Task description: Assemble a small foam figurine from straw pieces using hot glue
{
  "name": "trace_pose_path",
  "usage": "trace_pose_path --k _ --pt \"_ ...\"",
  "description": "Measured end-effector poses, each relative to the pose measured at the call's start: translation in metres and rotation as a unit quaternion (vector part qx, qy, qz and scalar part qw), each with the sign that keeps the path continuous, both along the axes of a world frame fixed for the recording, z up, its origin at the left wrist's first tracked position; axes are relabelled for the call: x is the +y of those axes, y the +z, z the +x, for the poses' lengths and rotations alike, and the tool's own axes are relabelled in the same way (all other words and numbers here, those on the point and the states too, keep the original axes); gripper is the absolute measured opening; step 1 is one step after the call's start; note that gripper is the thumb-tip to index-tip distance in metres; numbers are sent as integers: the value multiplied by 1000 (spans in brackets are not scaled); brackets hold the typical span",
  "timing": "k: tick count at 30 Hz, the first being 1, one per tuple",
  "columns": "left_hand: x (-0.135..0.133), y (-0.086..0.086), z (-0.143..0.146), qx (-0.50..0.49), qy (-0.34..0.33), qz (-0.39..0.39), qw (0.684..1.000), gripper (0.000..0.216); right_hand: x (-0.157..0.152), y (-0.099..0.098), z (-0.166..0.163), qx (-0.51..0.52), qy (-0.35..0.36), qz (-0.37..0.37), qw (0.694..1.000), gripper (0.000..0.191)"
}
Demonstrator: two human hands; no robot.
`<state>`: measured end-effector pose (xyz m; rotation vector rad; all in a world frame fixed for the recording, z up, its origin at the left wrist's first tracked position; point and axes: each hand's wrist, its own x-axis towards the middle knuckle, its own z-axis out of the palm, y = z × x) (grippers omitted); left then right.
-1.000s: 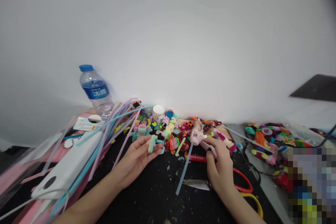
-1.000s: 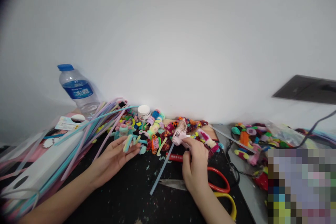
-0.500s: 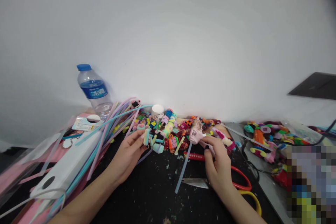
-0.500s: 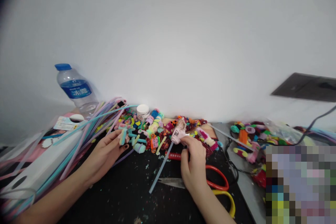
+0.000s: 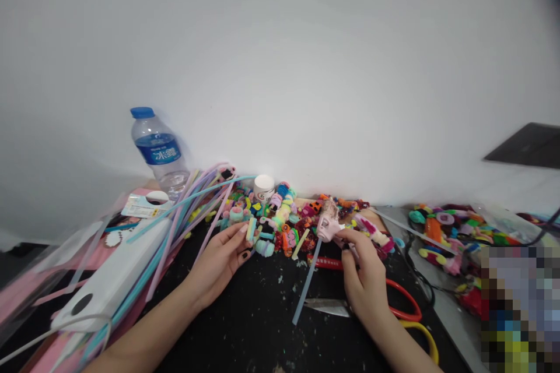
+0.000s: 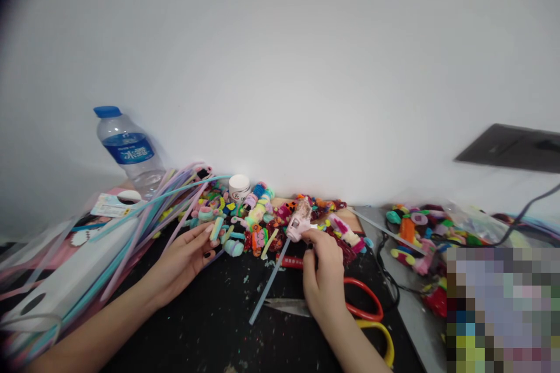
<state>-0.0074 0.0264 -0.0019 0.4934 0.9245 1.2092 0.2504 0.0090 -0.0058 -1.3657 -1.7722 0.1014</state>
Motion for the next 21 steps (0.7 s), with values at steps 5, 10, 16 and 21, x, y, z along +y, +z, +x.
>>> trace_pose_path --k 5,10,16,21 --pt "1 1 1 1 7 -10 1000 14 0 -1 0 4 0 -4 1000 23" --pt "1 -1 0 15 1 -5 1000 13 0 -2 0 5 0 -9 1000 22" --pt "1 -1 0 -2 7 -12 1000 12 1 -1 0 -3 -5 -15 1000 23" --pt "0 0 1 -5 6 -4 1000 13 0 -1 1 -4 -1 -17 1000 22"
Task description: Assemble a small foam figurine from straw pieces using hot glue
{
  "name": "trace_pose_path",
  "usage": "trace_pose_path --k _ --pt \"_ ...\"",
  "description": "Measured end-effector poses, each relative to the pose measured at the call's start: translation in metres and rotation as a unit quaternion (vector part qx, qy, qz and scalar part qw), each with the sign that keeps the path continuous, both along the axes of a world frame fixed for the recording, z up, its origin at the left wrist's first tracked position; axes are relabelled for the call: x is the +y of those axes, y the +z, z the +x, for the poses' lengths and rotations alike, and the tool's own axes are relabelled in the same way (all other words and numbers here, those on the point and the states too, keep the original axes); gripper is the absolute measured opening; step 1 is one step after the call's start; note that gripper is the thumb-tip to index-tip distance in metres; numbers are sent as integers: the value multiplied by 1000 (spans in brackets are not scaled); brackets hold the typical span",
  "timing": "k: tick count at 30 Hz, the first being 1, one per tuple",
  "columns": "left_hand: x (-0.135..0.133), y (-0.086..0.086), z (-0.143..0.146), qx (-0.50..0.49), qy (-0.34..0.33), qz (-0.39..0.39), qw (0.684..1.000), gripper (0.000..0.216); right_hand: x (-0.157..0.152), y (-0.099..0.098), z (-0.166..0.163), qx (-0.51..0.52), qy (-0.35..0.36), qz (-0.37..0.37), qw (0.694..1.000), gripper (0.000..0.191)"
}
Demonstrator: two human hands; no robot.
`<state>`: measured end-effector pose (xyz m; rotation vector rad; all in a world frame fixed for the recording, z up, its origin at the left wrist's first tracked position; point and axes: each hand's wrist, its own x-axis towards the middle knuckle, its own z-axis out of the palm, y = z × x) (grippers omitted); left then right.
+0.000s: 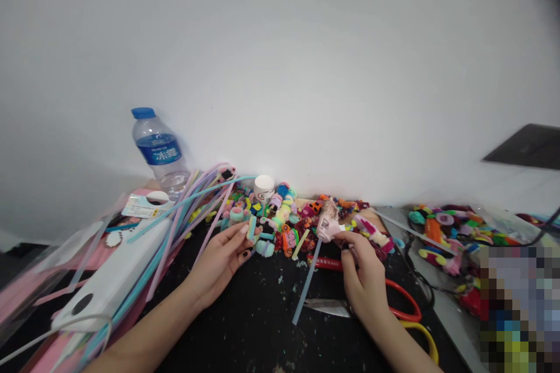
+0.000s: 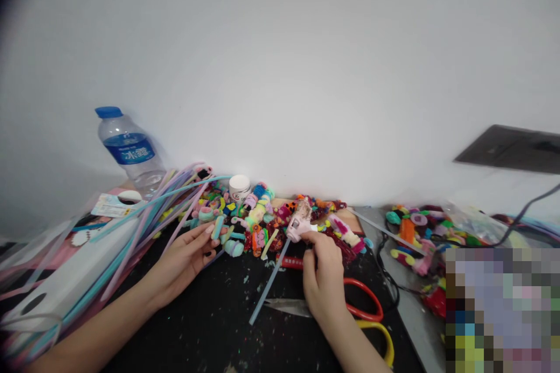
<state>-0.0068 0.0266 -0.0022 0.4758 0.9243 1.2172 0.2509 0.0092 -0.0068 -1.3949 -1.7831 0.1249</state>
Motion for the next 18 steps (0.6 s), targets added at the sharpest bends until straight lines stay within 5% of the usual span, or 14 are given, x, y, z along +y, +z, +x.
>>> trace_pose_path --k 18 --pt "0 0 -2 27 -18 23 999 15 0 0 0 -2 5 0 1000 22"
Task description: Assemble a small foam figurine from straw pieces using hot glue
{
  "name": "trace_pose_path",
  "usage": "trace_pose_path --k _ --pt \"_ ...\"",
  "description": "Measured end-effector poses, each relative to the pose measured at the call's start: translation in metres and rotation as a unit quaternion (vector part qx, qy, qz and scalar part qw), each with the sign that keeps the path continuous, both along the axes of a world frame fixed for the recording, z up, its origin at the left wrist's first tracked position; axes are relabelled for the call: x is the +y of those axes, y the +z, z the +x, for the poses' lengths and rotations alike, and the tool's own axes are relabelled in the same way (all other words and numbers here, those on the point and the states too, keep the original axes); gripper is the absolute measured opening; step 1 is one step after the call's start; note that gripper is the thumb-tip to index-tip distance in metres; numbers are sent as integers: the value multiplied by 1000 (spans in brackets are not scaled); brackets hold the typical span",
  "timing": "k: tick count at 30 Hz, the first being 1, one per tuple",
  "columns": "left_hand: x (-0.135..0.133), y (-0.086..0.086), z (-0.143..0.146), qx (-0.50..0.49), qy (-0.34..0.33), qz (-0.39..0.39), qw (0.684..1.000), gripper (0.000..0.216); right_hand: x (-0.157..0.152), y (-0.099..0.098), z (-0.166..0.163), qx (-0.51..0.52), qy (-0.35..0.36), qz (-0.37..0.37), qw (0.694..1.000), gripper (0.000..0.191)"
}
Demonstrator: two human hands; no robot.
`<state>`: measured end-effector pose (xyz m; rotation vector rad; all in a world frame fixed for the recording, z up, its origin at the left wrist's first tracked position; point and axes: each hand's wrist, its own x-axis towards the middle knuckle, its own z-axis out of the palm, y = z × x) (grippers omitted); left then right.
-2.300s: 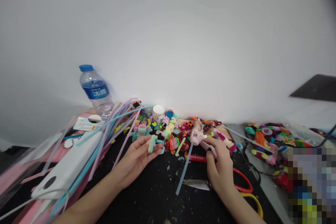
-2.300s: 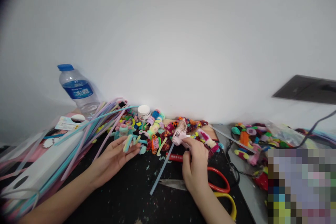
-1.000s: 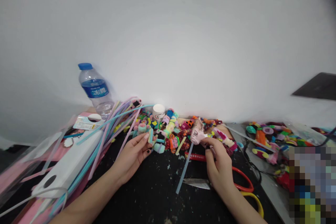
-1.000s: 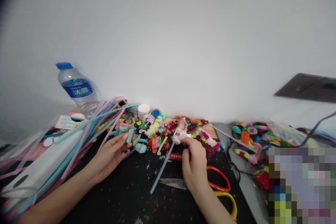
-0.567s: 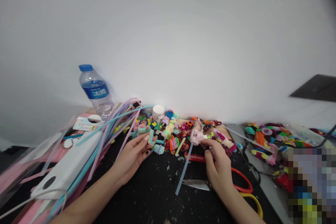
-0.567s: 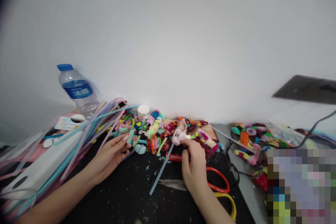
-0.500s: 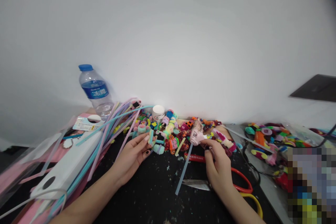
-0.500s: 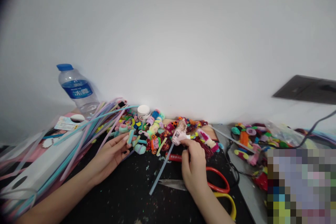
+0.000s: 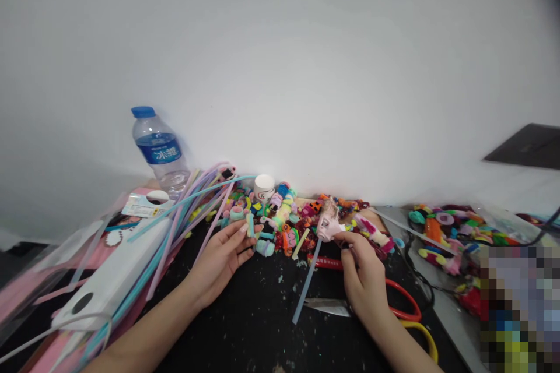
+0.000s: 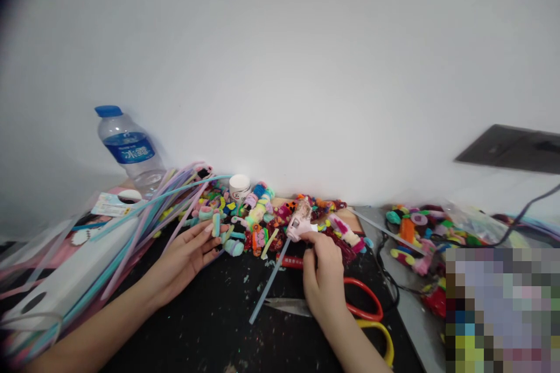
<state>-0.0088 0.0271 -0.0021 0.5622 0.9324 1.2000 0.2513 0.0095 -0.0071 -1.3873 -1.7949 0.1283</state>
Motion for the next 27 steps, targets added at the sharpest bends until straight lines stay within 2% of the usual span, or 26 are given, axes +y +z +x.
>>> trace_pose_path --k 8,12,18,24,27 --pt "-4 3 3 -35 -20 8 999 18 -1 1 0 -9 11 10 1000 22" --pt "-5 2 3 -30 -16 -5 999 27 0 1 -1 -10 12 7 1000 23" --pt "-2 0 2 -25 0 1 1000 27 -1 1 -1 -10 11 6 1000 22" --pt "2 -1 -2 81 92 51 991 28 -1 1 0 -9 8 10 1000 22" --pt "1 2 -1 123 81 51 988 30 -1 1 -1 -16 6 14 1000 22"
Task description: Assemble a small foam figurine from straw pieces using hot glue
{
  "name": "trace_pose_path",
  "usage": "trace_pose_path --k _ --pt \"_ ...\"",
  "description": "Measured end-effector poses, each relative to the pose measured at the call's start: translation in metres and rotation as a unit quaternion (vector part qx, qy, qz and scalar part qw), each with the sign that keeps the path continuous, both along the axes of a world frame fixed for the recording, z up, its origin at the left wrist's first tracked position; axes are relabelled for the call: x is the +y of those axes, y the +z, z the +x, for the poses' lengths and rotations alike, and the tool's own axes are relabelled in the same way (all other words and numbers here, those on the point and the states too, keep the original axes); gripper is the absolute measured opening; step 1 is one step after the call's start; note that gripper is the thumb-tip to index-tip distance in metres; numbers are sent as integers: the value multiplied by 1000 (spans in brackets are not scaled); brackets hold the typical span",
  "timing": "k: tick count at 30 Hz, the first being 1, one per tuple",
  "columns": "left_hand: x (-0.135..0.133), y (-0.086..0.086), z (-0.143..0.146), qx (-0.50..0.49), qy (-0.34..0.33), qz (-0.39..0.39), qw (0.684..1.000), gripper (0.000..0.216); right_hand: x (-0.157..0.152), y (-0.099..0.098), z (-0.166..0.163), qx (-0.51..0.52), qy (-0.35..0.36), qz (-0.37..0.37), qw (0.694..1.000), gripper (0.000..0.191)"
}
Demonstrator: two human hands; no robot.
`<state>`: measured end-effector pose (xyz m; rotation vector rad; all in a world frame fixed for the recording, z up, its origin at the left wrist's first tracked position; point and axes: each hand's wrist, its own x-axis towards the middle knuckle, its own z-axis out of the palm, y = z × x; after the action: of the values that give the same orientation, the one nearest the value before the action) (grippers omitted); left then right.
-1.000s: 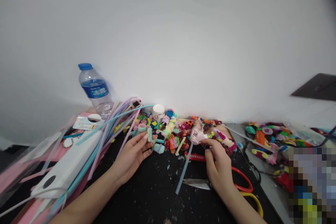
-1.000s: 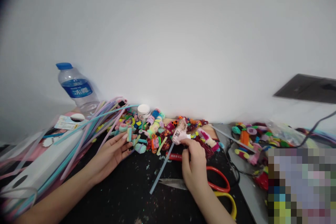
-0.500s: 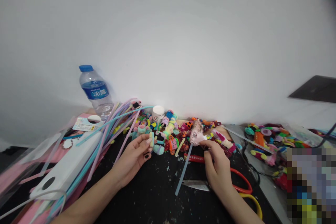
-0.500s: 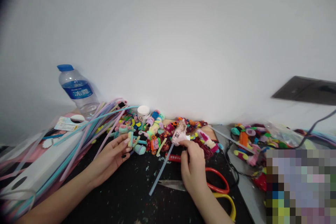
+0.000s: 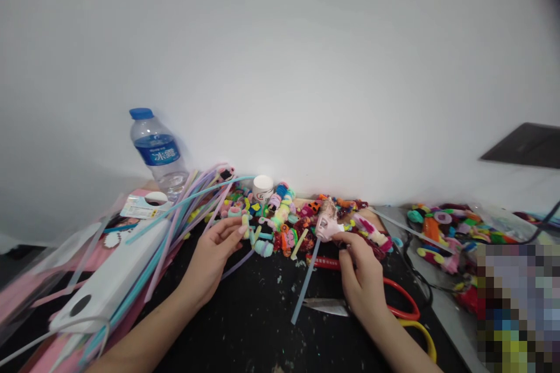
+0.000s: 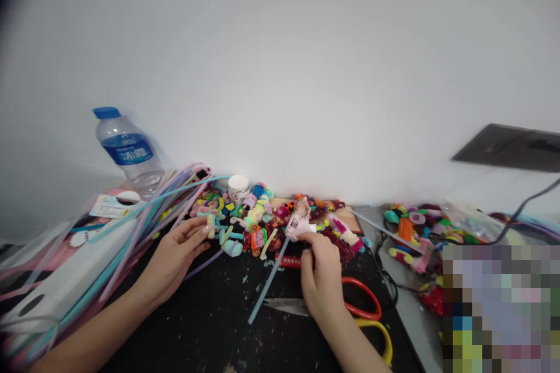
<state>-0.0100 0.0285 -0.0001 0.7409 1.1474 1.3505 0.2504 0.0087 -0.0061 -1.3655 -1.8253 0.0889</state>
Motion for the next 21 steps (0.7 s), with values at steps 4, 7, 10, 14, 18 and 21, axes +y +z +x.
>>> trace_pose_path --k 4,7,10,14,18,21 --pt "-3 3 1 -15 -45 -13 999 30 0 1 0 -7 -4 4 1000 22" --pt "-4 3 -1 -40 -87 -16 995 27 0 2 0 -10 -10 4 1000 22" --pt "-2 0 -2 -54 -99 -9 994 27 0 1 1 -15 -14 3 1000 21" --pt "0 -2 -2 -65 -98 -6 993 25 0 2 0 -16 -16 -1 1000 21" --pt "1 -3 -1 -61 -107 -3 992 24 0 3 -1 -17 -15 -9 1000 22" --pt "1 -4 -2 -63 -106 -4 992 25 -1 3 -1 -17 -14 -11 1000 22"
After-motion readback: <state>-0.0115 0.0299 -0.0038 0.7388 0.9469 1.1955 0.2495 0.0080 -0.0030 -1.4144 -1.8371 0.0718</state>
